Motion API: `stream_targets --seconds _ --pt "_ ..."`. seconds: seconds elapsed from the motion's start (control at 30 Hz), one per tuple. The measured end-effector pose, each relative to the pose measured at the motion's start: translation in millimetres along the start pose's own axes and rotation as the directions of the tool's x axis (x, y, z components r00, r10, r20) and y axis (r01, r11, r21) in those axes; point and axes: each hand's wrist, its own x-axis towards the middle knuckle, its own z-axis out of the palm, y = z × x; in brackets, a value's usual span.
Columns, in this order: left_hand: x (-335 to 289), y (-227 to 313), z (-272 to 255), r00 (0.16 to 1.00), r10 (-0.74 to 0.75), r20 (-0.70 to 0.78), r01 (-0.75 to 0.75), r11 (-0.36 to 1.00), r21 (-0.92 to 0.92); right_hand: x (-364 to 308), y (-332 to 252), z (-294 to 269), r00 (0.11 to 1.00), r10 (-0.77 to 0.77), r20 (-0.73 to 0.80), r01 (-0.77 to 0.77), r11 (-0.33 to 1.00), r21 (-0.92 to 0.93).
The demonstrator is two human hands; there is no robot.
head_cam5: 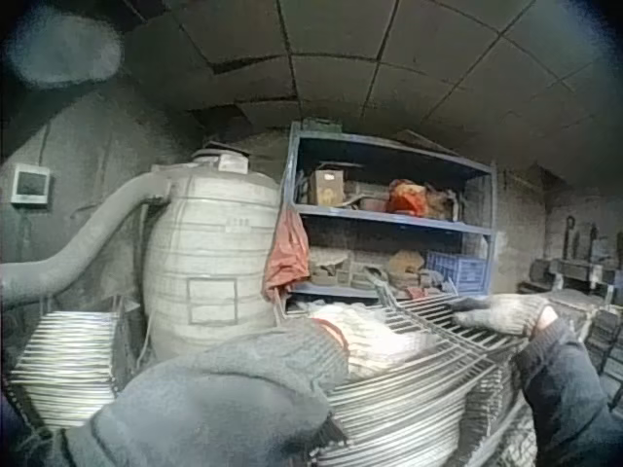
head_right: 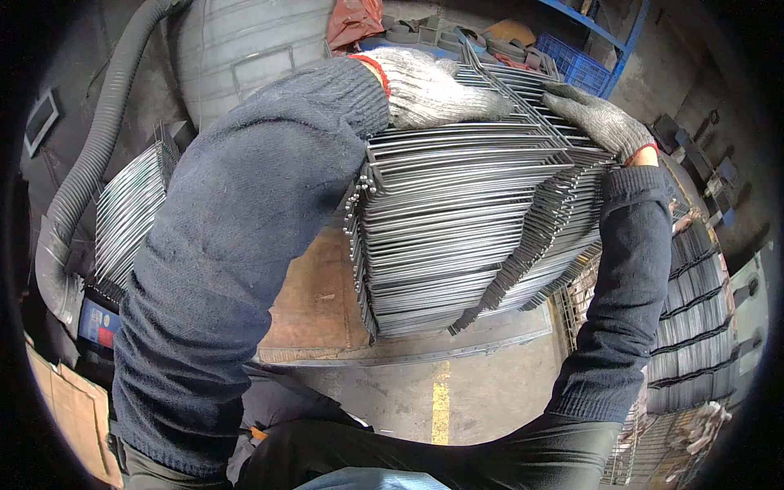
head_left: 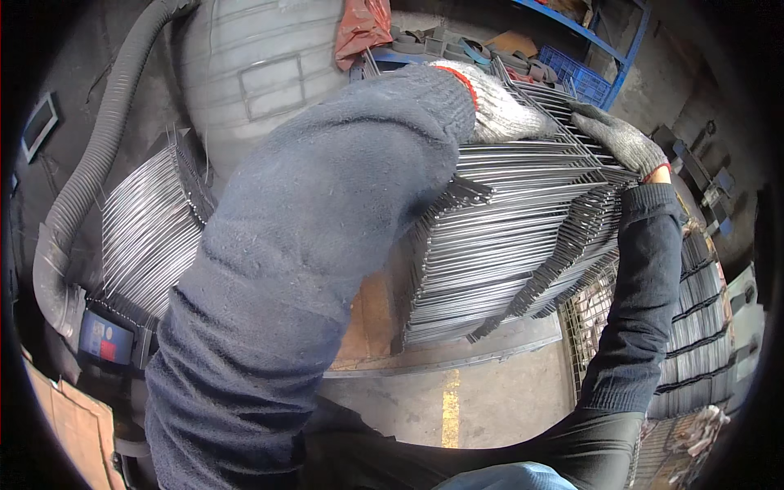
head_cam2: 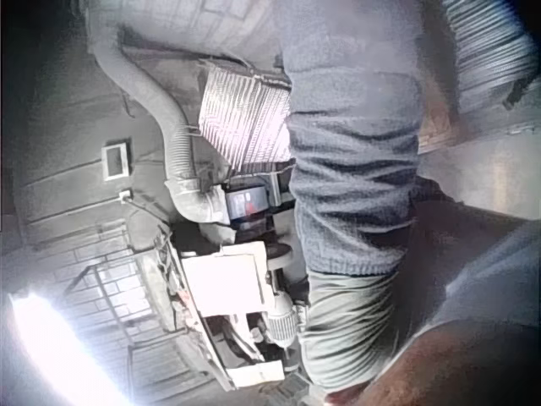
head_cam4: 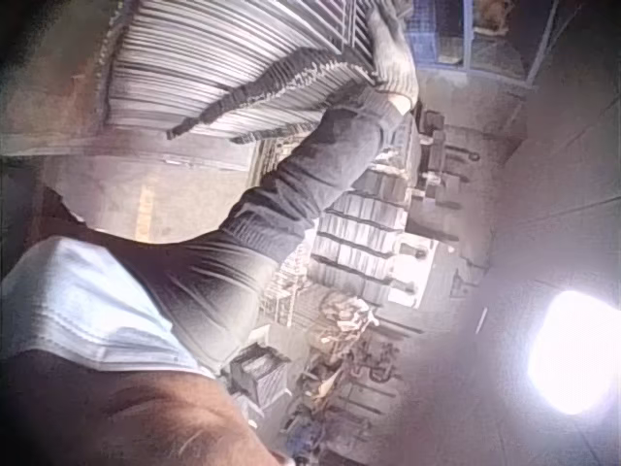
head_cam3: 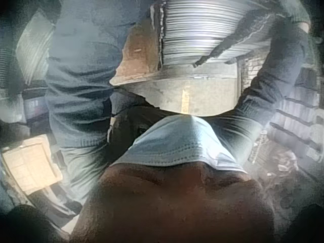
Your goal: Manually straightening the wires on metal grates by hand and stacking them.
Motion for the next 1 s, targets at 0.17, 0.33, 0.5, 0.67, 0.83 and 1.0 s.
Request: stream_targets --seconds 0.17,0.33,0.5,0.67,0.83,1.0 --pt "8.0 -5.3 6.9 0.999 0.026 -0.04 -0.028 0.998 -0.053 -1.6 -1.0 -0.7 1.0 -0.002 0.024 0.001 0.999 0.049" --pt "12.9 -10.7 14.7 0.975 0.114 -0.191 -0.132 0.988 -0.082 2.8 6.3 -4.6 0.997 -0.051 0.066 0.047 0.997 0.069" --pt "-15.0 -11.5 7.6 0.706 -0.14 -0.694 -0.144 0.932 -0.334 2.9 6.6 -5.7 0.996 -0.073 0.042 0.073 0.997 0.003" --pt "-98.6 -31.8 28.5 0.305 -0.388 -0.87 -0.299 0.828 -0.474 10.8 20.4 -2.6 0.98 -0.194 0.034 0.184 0.964 0.192" --pt "-227.6 -39.2 99.4 0.098 -0.232 -0.968 -0.151 0.958 -0.244 38.7 50.3 -13.3 0.927 -0.154 -0.342 0.111 0.984 -0.142" --pt "-395.7 -77.8 146.6 0.257 -0.074 -0.963 0.099 0.994 -0.049 -37.8 7.9 -25.0 0.502 -0.227 -0.834 0.101 0.974 -0.204"
